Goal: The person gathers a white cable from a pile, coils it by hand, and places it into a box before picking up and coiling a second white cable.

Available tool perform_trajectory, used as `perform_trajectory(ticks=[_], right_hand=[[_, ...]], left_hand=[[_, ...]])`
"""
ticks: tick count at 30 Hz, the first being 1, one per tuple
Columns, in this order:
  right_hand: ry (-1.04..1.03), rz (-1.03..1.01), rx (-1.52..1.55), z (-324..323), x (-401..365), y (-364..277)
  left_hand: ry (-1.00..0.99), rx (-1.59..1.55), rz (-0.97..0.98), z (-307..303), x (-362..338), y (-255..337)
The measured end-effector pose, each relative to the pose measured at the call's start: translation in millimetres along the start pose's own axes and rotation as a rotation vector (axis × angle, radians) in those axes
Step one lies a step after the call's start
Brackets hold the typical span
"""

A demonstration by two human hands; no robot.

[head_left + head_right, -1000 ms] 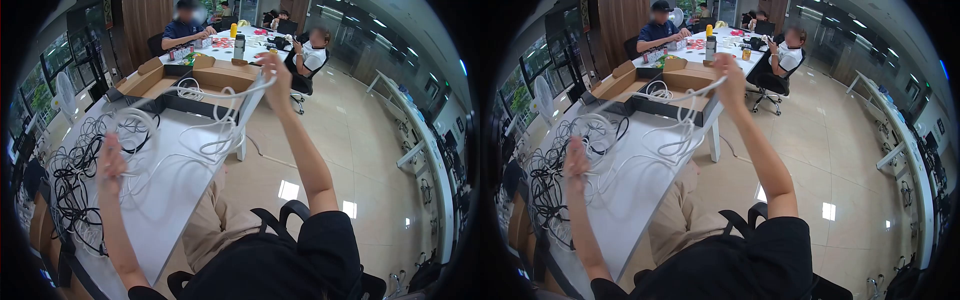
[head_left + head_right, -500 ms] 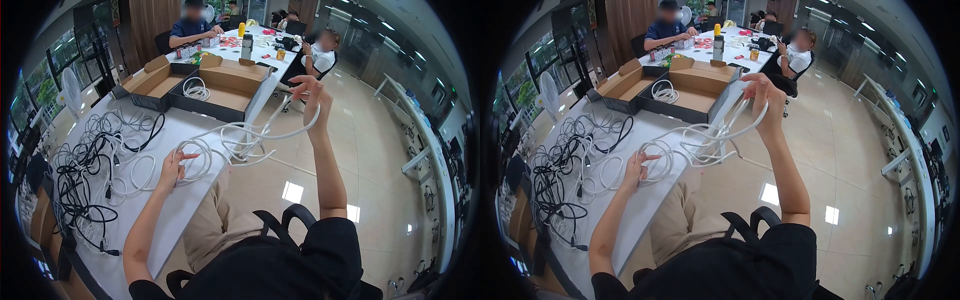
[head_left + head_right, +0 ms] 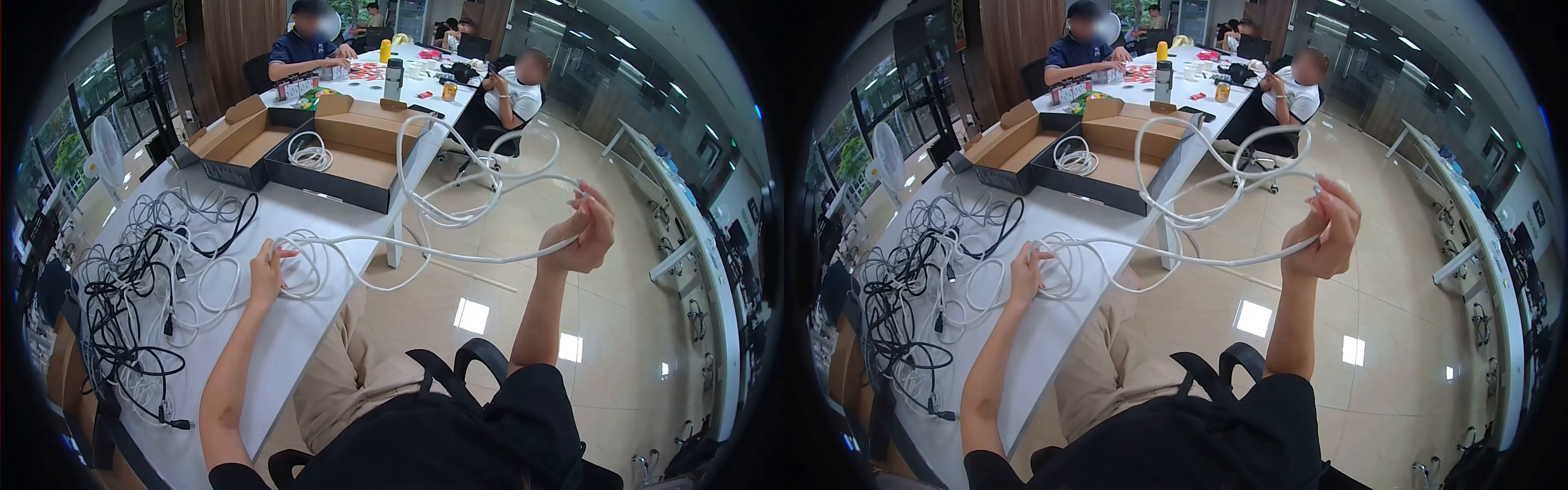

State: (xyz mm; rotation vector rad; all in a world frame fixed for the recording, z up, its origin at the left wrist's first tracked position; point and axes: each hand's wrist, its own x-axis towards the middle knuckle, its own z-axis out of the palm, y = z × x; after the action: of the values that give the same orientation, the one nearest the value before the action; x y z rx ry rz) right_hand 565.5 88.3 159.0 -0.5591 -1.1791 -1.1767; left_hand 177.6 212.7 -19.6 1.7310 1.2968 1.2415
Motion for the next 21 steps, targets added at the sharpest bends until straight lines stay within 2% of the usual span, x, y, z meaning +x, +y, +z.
perform_trajectory(ticks=[3, 8, 11, 12, 15, 16, 18, 21], right_hand=[[-0.016, 0.033, -0.107, -16.1, -18.0, 7.5], [0.086, 0.467, -0.016, -2.1, -60.5, 0.6], [0.102, 1.004, 0.239, 10.0, -81.0, -11.5], [0.041, 1.160, 0.317, 11.8, -93.2, -8.9], [-0.467, 1.361, 0.358, 15.9, -116.6, -7.0], [-0.580, 1.317, 0.331, 15.2, -118.8, -6.9], [-0.809, 1.218, 0.274, 11.2, -120.2, -5.4], [-0.912, 0.946, 0.043, 6.0, -114.1, -4.2]], left_hand=[[0.085, 0.105, 0.085, -13.5, 14.4, -20.9], [0.213, 0.202, 0.167, -47.9, 32.5, -47.6], [0.213, 0.272, 0.148, -60.4, 37.8, -52.3], [0.248, 0.423, 0.225, -68.0, 42.2, -63.1], [0.316, 0.395, 0.246, -89.5, 53.1, -84.8], [0.344, 0.361, 0.167, -97.0, 55.6, -90.1], [0.352, 0.426, 0.180, -114.4, 61.8, -97.0], [0.385, 0.461, 0.177, -125.2, 63.6, -104.4]])
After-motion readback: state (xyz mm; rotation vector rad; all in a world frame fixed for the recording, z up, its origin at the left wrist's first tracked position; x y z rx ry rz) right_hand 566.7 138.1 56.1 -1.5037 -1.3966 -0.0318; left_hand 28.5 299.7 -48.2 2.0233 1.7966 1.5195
